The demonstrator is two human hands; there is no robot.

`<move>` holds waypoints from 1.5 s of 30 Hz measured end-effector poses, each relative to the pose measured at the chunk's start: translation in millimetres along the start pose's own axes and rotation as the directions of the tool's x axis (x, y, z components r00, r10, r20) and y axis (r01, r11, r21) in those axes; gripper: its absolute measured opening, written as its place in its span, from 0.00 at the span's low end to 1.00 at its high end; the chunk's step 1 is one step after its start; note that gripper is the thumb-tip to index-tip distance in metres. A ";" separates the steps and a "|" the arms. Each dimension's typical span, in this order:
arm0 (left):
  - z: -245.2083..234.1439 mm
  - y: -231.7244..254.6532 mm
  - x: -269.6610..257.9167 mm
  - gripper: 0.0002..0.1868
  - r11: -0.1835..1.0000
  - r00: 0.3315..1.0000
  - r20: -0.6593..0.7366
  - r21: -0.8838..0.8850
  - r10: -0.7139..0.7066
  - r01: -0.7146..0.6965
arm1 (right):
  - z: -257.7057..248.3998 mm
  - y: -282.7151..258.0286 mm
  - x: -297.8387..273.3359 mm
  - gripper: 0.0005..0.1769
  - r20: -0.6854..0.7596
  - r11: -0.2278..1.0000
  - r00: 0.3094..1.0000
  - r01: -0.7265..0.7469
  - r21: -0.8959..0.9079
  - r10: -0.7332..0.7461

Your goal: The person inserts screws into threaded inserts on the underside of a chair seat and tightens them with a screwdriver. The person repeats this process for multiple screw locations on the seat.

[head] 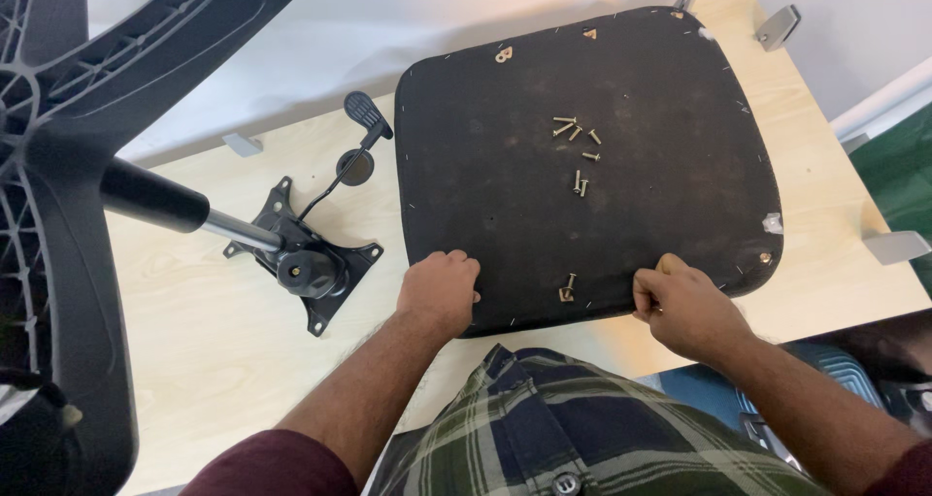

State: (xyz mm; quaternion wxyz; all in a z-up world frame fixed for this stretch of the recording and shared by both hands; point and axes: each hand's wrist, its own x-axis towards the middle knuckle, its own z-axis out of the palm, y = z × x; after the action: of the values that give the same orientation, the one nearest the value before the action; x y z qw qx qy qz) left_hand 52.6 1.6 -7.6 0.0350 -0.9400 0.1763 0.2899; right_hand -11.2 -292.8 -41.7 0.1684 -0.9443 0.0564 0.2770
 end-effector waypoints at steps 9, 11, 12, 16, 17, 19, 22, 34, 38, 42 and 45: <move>4.4 -0.6 1.5 0.15 1.000 0.999 -0.030 0.015 0.014 -0.014 | 5.0 4.8 -1.7 0.05 -0.059 0.999 0.997 0.041 0.023 -0.039; 6.0 -1.6 1.2 0.15 1.000 0.999 -0.044 0.012 0.023 -0.022 | 6.0 5.0 -1.1 0.05 -0.055 0.999 0.998 0.038 0.021 -0.037; 6.8 -1.7 0.8 0.15 1.000 0.998 -0.051 0.010 0.027 -0.026 | 6.2 5.3 -1.0 0.06 -0.053 0.999 0.998 0.037 0.019 -0.035; 8.4 -1.0 -0.1 0.16 1.000 0.998 -0.052 0.006 0.019 -0.019 | 7.0 6.1 -1.1 0.06 -0.069 0.998 0.996 0.054 0.023 -0.052; 8.2 -0.6 0.1 0.16 1.000 0.999 -0.047 0.007 0.017 -0.016 | 6.8 6.1 -1.2 0.06 -0.066 0.998 0.997 0.048 0.027 -0.046; 7.7 0.0 0.5 0.16 1.000 0.999 -0.039 0.008 0.013 -0.012 | 6.3 6.0 -1.4 0.06 -0.067 0.998 0.997 0.048 0.030 -0.045; 7.5 0.3 0.4 0.16 1.000 1.000 -0.028 0.011 0.008 -0.007 | 5.9 5.1 -2.0 0.05 -0.062 0.999 0.997 0.044 0.028 -0.042; 4.5 1.5 -1.4 0.17 1.000 1.000 -0.015 0.025 0.015 -0.015 | 1.5 2.3 -4.8 0.05 -0.045 0.999 0.999 0.020 0.050 -0.017; 5.5 0.6 -1.2 0.16 1.000 1.000 -0.024 0.021 0.018 -0.017 | 2.4 3.6 -4.2 0.05 -0.059 0.998 0.998 0.036 0.055 -0.033; 5.7 0.5 -0.7 0.17 1.000 1.000 -0.022 0.019 0.022 -0.021 | 3.9 4.4 -3.4 0.04 -0.073 0.997 0.996 0.056 0.045 -0.053; 6.1 -0.1 -0.8 0.16 0.999 0.999 -0.031 0.014 0.032 -0.031 | 4.0 4.1 -2.8 0.06 -0.039 0.999 0.999 0.022 0.029 -0.021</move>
State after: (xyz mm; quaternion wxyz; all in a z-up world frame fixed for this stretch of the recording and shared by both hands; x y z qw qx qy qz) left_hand 48.9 3.0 -12.2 0.0343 -0.9413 0.1935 0.2745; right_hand -16.4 -295.2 -44.5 0.1842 -0.9474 0.0534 0.2562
